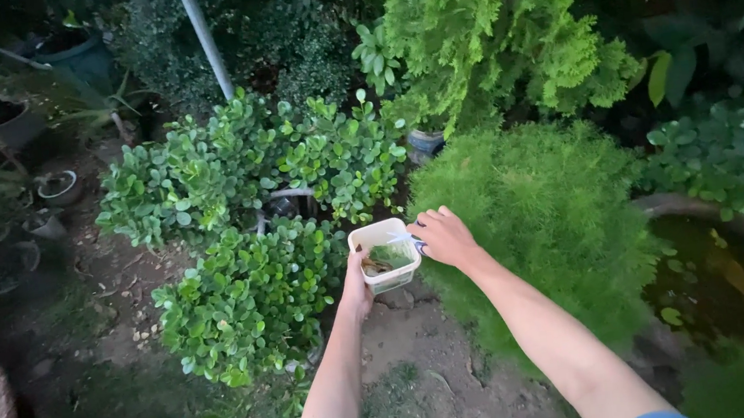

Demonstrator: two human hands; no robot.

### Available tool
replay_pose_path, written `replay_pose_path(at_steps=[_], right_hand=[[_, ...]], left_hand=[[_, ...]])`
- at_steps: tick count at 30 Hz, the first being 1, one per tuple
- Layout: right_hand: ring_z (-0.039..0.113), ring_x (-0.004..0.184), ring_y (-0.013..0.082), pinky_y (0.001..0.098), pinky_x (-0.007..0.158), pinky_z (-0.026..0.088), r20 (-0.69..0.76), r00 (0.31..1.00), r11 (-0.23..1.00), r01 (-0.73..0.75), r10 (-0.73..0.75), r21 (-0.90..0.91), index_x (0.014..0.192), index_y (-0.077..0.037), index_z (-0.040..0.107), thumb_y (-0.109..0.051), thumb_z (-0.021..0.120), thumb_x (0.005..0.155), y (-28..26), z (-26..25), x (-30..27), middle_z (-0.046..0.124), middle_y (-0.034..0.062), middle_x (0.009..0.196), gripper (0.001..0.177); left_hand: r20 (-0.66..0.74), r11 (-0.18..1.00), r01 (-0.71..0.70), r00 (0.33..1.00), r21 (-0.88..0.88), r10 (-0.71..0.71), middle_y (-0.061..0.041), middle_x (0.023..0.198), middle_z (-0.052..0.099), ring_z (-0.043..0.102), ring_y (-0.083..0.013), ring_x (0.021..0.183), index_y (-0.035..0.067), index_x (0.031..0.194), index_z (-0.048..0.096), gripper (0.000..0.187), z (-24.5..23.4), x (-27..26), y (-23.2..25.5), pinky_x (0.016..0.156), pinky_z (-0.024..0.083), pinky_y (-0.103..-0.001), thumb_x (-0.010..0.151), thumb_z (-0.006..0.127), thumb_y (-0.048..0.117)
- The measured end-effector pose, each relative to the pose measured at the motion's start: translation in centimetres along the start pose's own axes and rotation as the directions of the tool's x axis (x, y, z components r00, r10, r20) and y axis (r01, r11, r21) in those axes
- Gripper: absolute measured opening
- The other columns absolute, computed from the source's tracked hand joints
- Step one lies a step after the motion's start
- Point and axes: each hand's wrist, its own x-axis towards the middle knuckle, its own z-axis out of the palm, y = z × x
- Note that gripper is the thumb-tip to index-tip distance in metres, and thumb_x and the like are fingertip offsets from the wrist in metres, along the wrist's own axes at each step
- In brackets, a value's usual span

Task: Harvesting leaves and flowers from various garden plants using hands and scissors and collecting them in a container.

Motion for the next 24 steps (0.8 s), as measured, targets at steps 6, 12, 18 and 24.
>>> replay_pose_path(at_steps=[6, 12, 18, 24], right_hand=[[0.051, 0.088, 0.0158, 0.0301, 0.081, 0.035, 0.067, 0.993, 0.994, -0.102, 0.099, 0.033, 0.109, -0.025, 0.06, -0.02, 0.061, 0.081, 1.5, -2.5, -1.9, 0.059, 0.0028, 0.092, 0.029], [0.051, 0.088, 0.0185, 0.0327, 0.081, 0.036, -0.048, 0.989, 0.99, -0.14, 0.139, -0.02, 0.107, -0.023, 0.058, -0.023, 0.067, 0.074, 5.0, -1.7, -4.7, 0.056, 0.0042, 0.092, 0.034], [0.05, 0.088, 0.0178, 0.0321, 0.082, 0.035, -0.069, 0.973, 0.972, -0.226, 0.222, -0.06, 0.107, -0.023, 0.058, -0.024, 0.065, 0.074, 8.1, -2.2, -7.8, 0.055, 0.0036, 0.091, 0.034], [0.051, 0.09, 0.0184, 0.0326, 0.083, 0.035, -0.059, 0.938, 0.939, -0.343, 0.341, -0.035, 0.108, -0.022, 0.058, -0.023, 0.063, 0.077, 11.1, -3.1, -12.2, 0.056, 0.0038, 0.093, 0.032]], left_hand=[[0.02, 0.999, 0.034, 0.999, 0.02, -0.035, -0.011, 0.114, 0.051, 0.06, -0.0226, 0.084, 0.028, 0.129, 0.045, 0.059, 1.6, 1.6, -1.9, 0.072, 0.055, -0.036, 0.074, 0.065, 0.035], [0.082, 0.996, 0.055, 0.995, 0.068, -0.06, -0.01, 0.113, 0.05, 0.058, -0.02, 0.083, 0.026, 0.129, 0.045, 0.057, 6.3, 0.2, -2.2, 0.071, 0.055, -0.033, 0.075, 0.063, 0.037], [0.141, 0.991, 0.106, 0.983, 0.084, -0.117, -0.009, 0.099, 0.052, 0.06, -0.0199, 0.07, 0.024, 0.124, 0.048, 0.055, 9.6, 1.5, -4.6, 0.062, 0.056, -0.032, 0.074, 0.066, 0.037], [0.238, 0.984, 0.112, 0.961, 0.139, -0.143, -0.008, 0.093, 0.05, 0.061, -0.021, 0.068, 0.022, 0.12, 0.046, 0.051, 12.6, 3.0, -8.7, 0.06, 0.057, -0.033, 0.076, 0.064, 0.039]])
